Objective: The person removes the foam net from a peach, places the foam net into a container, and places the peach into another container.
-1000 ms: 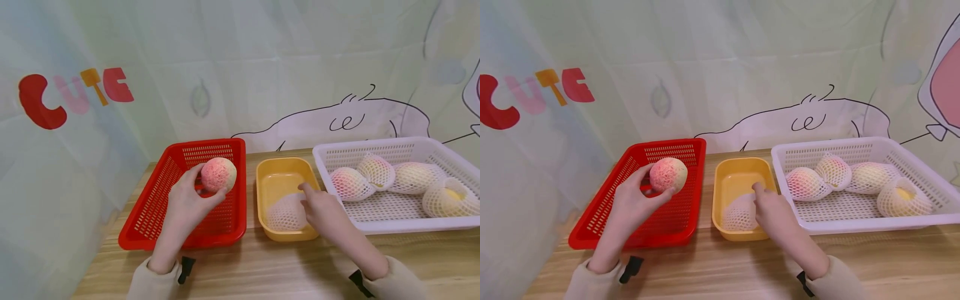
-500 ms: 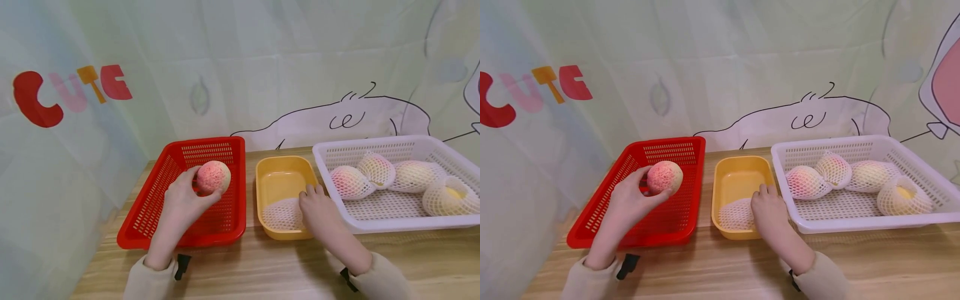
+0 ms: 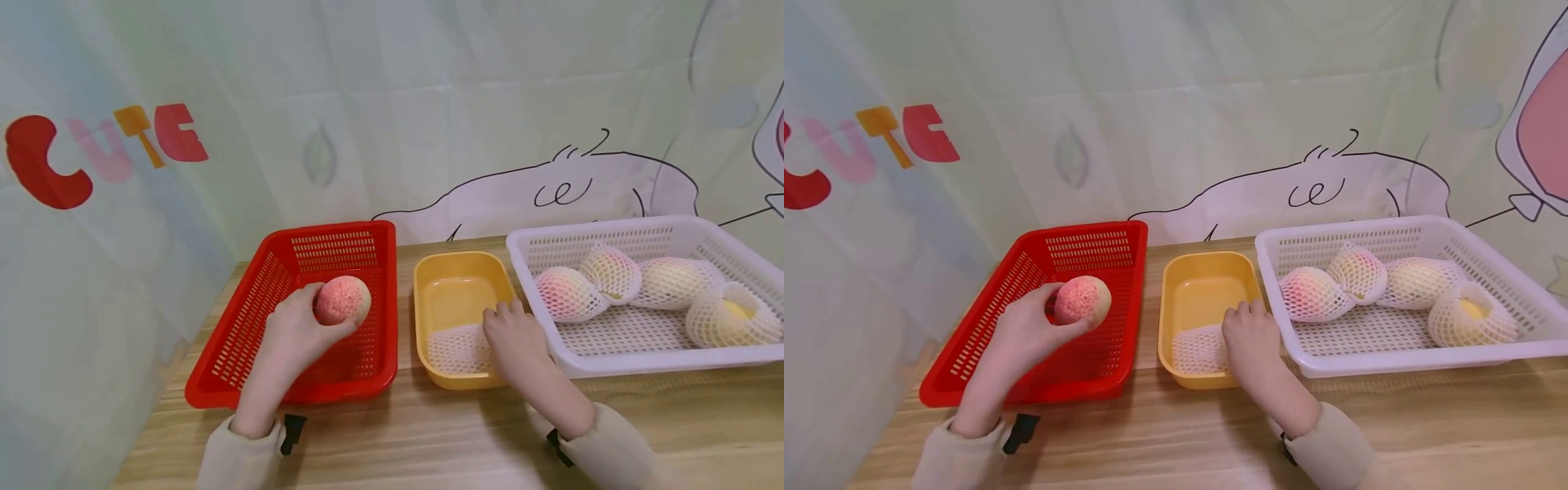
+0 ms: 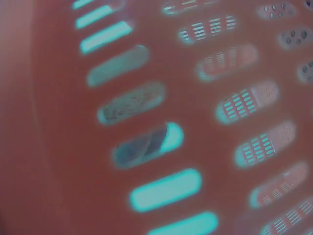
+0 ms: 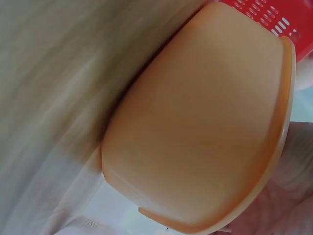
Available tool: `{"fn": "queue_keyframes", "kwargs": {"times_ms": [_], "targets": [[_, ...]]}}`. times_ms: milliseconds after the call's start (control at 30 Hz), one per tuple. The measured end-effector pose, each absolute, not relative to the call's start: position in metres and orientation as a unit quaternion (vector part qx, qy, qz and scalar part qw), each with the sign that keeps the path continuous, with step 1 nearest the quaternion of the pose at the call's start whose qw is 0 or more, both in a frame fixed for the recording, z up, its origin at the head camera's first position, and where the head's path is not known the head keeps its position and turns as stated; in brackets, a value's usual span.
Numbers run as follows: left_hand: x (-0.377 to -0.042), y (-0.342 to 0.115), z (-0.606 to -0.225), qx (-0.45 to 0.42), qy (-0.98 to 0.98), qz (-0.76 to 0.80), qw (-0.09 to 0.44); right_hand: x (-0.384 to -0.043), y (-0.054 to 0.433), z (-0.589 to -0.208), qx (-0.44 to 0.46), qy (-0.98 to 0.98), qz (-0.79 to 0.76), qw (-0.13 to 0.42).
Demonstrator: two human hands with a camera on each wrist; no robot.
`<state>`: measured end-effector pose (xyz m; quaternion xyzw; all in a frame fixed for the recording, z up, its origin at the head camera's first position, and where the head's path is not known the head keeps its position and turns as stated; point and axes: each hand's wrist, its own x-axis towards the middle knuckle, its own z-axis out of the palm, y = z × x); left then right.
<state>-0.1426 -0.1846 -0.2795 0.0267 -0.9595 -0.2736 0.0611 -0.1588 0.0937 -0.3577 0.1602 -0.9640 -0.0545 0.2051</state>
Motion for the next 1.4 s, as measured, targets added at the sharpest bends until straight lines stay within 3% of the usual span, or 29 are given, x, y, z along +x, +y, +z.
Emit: {"fn": "queue_keyframes", "kwargs": {"times_ms": [467,833,1267,1400], "targets": [[-0.149,-0.184,-0.292,0.045,-0.973,-0.225,-0.025,-0.159,0.093,-0.355,0.165,-0.966,0.011,0.198],[-0.149,-0.181,-0.298,0.043,-0.972,-0.222,-0.056,-0.158,0.095,-0.351,0.178,-0.974,0.024,0.14],[-0.151,-0.18,-0.307,0.026,-0.976,-0.202,-0.079,-0.151,0.093,-0.333,0.187,-0.956,0.056,0.219],[-0.151,-0.178,-0.309,0.023,-0.977,-0.193,-0.088,-0.146,0.096,-0.319,0.194,-0.956,0.101,0.198]]}}
